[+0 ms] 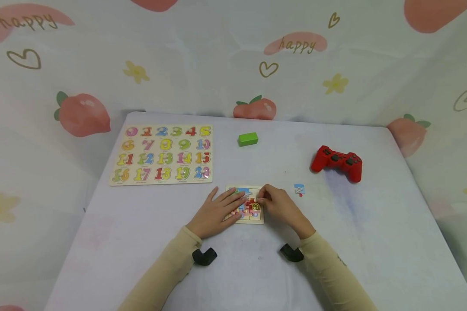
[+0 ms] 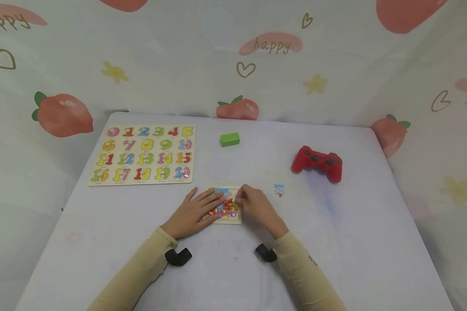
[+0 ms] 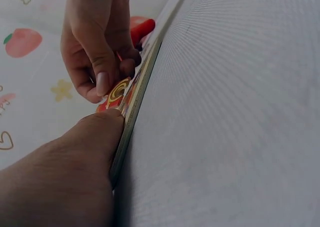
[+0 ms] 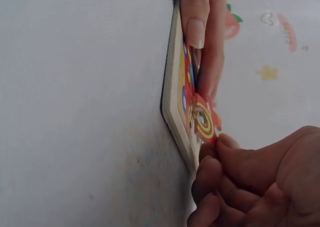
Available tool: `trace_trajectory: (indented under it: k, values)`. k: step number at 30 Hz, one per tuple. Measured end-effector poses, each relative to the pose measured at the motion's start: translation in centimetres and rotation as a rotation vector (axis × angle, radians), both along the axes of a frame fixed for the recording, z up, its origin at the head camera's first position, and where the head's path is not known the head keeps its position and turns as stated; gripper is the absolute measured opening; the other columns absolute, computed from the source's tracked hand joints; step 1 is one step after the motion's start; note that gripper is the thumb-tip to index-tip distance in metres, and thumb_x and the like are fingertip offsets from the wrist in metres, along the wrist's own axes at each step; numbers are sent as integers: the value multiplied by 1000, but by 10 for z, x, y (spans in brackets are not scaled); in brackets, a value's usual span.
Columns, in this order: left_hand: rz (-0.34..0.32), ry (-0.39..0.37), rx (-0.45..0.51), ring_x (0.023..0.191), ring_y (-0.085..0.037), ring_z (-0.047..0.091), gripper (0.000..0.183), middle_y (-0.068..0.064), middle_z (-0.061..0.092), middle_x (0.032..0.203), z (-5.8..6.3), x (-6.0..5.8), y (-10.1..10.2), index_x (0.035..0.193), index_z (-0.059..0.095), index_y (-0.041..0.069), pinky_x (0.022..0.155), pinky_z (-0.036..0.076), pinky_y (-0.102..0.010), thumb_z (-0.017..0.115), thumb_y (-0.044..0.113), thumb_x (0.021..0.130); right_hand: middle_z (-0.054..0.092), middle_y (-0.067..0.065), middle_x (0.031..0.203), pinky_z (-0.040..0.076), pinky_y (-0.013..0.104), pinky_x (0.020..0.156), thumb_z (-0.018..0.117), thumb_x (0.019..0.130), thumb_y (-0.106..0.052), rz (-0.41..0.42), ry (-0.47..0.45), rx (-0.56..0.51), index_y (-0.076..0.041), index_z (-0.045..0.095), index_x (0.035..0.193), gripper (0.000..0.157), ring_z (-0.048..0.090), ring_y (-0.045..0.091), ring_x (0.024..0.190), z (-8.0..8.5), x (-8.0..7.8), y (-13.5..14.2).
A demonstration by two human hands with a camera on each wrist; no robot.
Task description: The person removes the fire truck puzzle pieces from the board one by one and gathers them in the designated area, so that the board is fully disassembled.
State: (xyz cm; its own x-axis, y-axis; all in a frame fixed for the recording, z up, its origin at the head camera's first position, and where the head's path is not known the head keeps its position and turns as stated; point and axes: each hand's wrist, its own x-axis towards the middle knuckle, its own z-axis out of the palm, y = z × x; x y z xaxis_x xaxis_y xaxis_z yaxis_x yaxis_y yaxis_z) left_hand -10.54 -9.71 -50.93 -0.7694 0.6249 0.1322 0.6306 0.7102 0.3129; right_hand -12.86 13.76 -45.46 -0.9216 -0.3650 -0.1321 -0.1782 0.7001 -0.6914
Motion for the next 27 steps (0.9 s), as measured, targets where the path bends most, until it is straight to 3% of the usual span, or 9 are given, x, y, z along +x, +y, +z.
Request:
trace_trajectory:
  k: [6,18,27]
  values:
    - [1,12,2,145,-12,21,55,14,32,154,-1,0,0,149,34,32,117,11,-53,42,51,98,59,3,80,44,27,59,63,92,-14,-55,-50,-11,-8,58,94,9,50,16,69,6,-5,17]
    - [4,5,13,145,-12,23,51,14,35,152,-1,1,1,148,37,31,117,11,-52,42,46,99,63,2,84,45,25,66,65,91,-13,-13,5,49,-10,59,94,8,55,16,80,15,-3,110]
    - [7,-18,10,145,-11,23,50,15,34,152,4,1,1,148,37,31,118,11,-52,42,44,100,61,1,83,45,23,68,66,89,-12,-28,-35,76,-8,60,93,8,52,15,80,6,-4,132]
